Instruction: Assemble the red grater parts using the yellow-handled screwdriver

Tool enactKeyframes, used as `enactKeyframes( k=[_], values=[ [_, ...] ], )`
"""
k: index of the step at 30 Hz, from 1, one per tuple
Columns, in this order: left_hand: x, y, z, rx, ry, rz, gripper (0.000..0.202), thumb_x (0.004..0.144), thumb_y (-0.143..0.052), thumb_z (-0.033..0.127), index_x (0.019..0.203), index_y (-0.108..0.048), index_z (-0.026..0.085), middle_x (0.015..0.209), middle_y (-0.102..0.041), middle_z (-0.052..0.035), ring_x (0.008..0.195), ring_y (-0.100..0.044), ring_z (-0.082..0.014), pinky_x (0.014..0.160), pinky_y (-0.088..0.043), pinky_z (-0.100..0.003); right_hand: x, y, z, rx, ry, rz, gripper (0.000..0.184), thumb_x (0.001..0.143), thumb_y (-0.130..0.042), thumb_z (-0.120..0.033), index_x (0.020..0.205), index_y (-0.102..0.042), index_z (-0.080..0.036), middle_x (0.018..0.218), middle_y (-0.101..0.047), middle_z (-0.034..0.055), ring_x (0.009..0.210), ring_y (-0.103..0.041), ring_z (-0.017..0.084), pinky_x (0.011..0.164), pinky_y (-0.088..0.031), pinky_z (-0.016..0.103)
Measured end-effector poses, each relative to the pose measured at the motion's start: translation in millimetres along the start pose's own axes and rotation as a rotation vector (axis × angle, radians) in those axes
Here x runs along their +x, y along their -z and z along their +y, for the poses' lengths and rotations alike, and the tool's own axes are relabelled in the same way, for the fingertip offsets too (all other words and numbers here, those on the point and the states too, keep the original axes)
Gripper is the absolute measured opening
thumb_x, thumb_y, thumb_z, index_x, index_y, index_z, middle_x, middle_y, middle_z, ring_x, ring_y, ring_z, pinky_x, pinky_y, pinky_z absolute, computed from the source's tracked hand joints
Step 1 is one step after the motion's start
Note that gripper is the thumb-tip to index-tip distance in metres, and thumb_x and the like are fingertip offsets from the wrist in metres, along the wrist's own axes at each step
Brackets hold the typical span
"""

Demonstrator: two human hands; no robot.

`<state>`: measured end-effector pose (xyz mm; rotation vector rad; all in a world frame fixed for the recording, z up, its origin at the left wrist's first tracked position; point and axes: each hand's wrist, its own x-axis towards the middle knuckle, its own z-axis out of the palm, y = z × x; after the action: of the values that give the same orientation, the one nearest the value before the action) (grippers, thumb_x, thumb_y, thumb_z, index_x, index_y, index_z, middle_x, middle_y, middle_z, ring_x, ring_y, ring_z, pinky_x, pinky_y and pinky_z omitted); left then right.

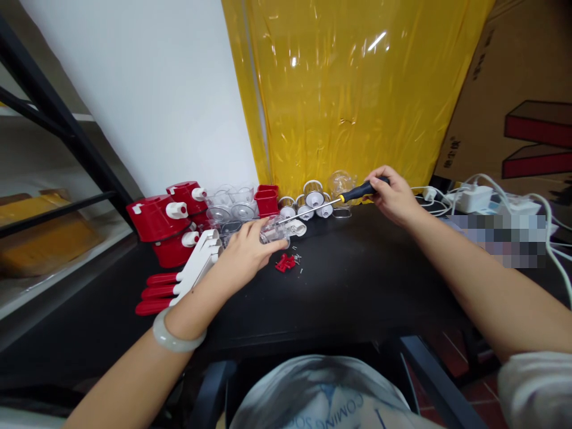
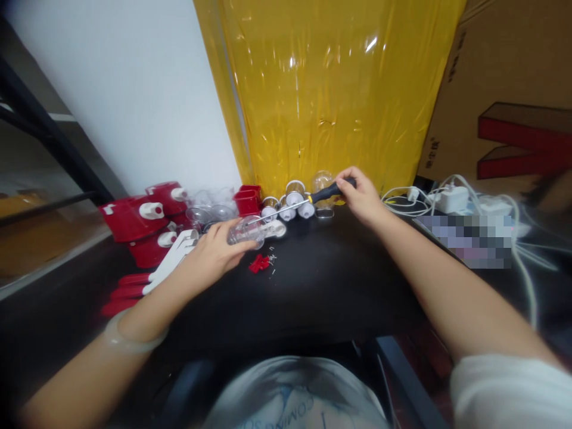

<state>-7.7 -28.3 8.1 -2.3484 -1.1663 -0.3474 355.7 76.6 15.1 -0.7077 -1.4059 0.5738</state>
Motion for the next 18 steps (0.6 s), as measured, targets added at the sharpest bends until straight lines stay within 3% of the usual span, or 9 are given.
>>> enactKeyframes(
  k=[18],
  values=[
    [0.0, -1.2, -0.1, -0.020, -0.009, 0.026, 0.042, 0.092, -0.063, 0.015, 0.126, -0.070, 0.040, 0.147, -0.044, -0.0141, 0.128, -0.048, -0.0385, 0.092, -0.055, -0.059, 3.7, 5.5, -2.7, -0.020, -0.009, 0.035, 0.032, 0.080, -0.073, -0.049, 0.083, -0.053, -0.024, 0.074, -0.053, -0.0014, 0.062, -0.054, 0.012, 0.054, -0.052, 0.024]
  ],
)
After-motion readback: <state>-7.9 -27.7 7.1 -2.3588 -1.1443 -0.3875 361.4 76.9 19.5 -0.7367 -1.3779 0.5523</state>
